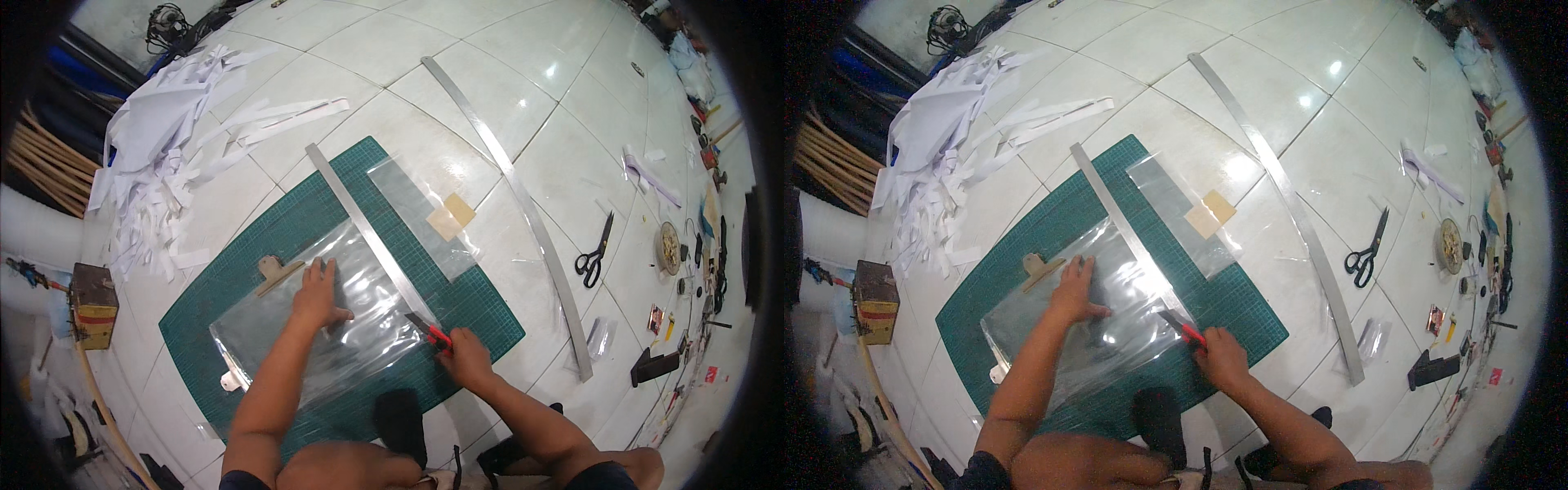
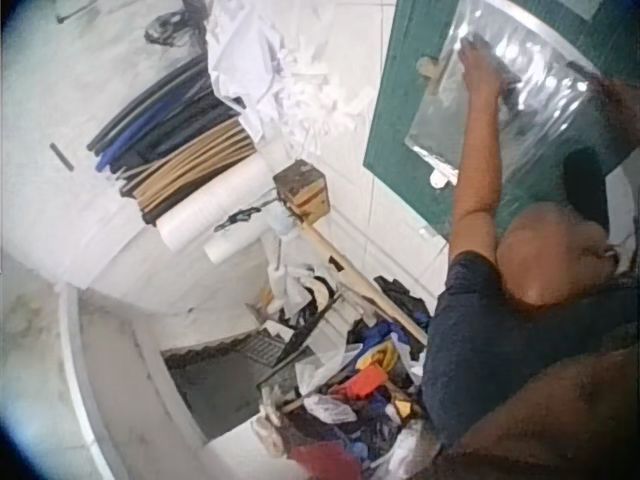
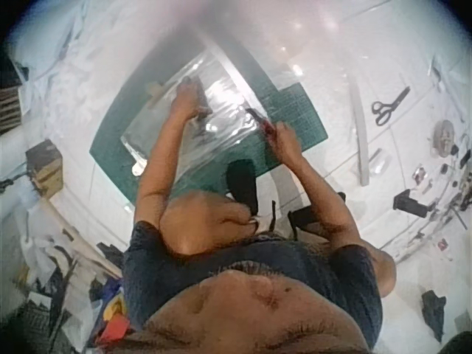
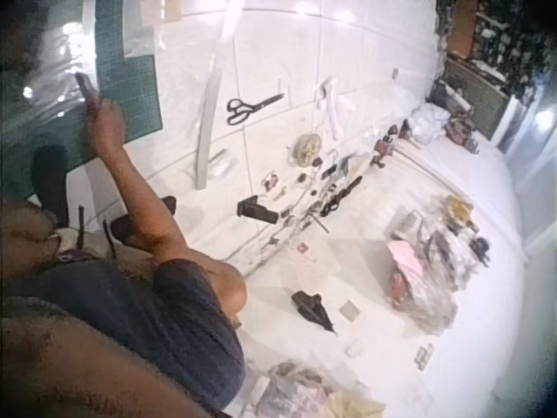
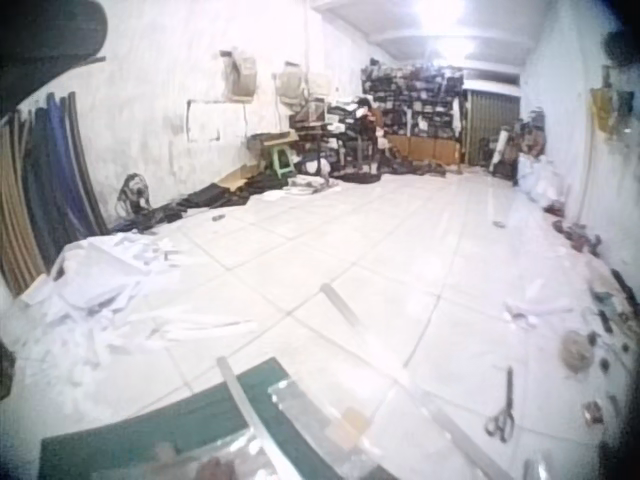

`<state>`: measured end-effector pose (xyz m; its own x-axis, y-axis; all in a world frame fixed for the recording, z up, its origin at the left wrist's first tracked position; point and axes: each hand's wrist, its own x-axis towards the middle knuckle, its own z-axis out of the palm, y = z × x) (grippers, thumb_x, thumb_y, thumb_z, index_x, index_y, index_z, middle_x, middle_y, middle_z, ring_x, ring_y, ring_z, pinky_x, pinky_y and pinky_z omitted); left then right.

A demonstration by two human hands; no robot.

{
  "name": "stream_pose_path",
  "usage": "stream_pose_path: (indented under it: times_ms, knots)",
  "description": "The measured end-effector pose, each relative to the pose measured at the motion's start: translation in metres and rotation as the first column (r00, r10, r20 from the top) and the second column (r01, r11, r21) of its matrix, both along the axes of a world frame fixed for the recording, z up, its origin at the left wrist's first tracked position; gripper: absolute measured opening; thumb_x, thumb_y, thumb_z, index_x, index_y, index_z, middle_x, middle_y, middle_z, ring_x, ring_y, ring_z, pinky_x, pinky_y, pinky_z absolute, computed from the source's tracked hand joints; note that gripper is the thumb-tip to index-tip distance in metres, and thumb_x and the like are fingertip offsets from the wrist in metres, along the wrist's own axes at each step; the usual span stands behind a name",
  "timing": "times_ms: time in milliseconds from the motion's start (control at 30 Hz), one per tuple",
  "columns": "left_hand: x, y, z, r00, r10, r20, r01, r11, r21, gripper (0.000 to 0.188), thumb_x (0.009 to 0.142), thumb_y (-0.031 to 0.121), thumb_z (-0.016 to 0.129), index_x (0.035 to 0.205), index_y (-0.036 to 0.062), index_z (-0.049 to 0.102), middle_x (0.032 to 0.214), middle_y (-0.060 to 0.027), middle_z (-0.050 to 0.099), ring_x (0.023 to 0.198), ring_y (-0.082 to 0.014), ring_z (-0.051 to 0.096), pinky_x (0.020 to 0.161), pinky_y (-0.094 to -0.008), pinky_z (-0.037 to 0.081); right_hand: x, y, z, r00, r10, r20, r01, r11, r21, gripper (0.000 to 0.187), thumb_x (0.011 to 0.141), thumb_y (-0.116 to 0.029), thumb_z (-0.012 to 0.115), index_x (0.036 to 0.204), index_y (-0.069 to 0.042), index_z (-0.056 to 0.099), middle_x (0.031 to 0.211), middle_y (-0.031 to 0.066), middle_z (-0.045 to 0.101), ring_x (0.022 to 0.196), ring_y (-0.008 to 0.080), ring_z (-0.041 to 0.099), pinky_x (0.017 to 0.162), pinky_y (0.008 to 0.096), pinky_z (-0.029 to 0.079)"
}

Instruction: The person cuts a clear plastic sheet using a utility knife and a metal ruler on a green cutting mat.

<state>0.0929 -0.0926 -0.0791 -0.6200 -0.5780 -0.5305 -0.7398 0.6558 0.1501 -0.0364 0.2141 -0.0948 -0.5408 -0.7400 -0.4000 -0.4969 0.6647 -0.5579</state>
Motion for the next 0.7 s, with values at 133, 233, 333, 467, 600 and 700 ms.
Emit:
stream_pose_path:
  times_ms: [133,233,333,467,600,700]
  knots:
    - [0.001,0.000,-0.002,0.998,0.004,-0.068,-0.003,1.000,0.014,0.131,0.052,0.038,0.097,0.157,0.0115,0.023,0.163,-0.0203,0.018,0.149,-0.0409,0.023,0.116,-0.0514,0.035,0.003,-0.002,0.003,1.000,0.006,0.011,-0.006,1.000,0.002,0.037,0.076,-0.017,0.078,0.100,-0.002,0.054,0.103,0.0203,0.057,0.098,0.0415,0.060,0.082,0.0506,0.051]
    - [-0.001,0.002,0.003,1.000,0.002,-0.023,-0.001,0.999,0.035,0.132,0.052,0.039,0.097,0.157,0.0107,0.023,0.163,-0.0218,0.019,0.149,-0.0411,0.023,0.116,-0.0497,0.036,0.014,-0.001,0.002,0.998,0.058,0.022,-0.058,0.997,0.041,0.039,0.076,-0.017,0.078,0.103,-0.001,0.055,0.104,0.0223,0.057,0.099,0.0424,0.060,0.083,0.0503,0.052]
    - [0.005,-0.002,-0.006,0.999,-0.012,-0.032,0.013,1.000,0.005,0.131,0.050,0.040,0.097,0.155,0.0071,0.026,0.162,-0.0227,0.020,0.149,-0.0411,0.023,0.116,-0.0483,0.036,0.041,0.004,-0.001,0.994,0.077,0.075,-0.079,0.997,0.024,0.041,0.076,-0.017,0.078,0.104,0.000,0.055,0.105,0.0231,0.056,0.100,0.0425,0.060,0.084,0.0501,0.052]
    - [0.012,-0.005,-0.017,0.989,-0.005,-0.149,0.006,1.000,0.006,0.119,0.051,0.040,0.097,0.145,0.0031,0.035,0.161,-0.0230,0.023,0.148,-0.0414,0.025,0.117,-0.0474,0.035,0.070,0.011,-0.006,0.986,0.071,0.150,-0.070,0.997,-0.013,0.040,0.078,-0.018,0.078,0.104,0.000,0.054,0.108,0.0231,0.056,0.103,0.0426,0.059,0.084,0.0502,0.051]
    - [0.016,-0.004,-0.021,0.987,0.006,-0.161,-0.010,1.000,-0.021,0.104,0.053,0.040,0.097,0.134,0.0081,0.040,0.161,-0.0199,0.025,0.148,-0.0398,0.027,0.112,-0.0487,0.042,0.068,0.011,-0.005,0.975,0.085,0.204,-0.083,0.996,-0.014,0.041,0.083,-0.027,0.075,0.104,-0.001,0.052,0.106,0.0204,0.057,0.103,0.0426,0.060,0.083,0.0508,0.051]
    - [0.018,-0.002,-0.016,0.985,0.008,-0.171,-0.015,0.999,-0.041,0.111,0.053,0.043,0.096,0.140,0.0076,0.037,0.159,-0.0202,0.028,0.146,-0.0402,0.029,0.112,-0.0500,0.041,0.027,0.001,0.004,0.987,-0.034,0.155,0.033,0.999,0.012,0.044,0.086,-0.036,0.073,0.106,-0.002,0.052,0.100,0.0178,0.060,0.100,0.0428,0.061,0.083,0.0512,0.051]
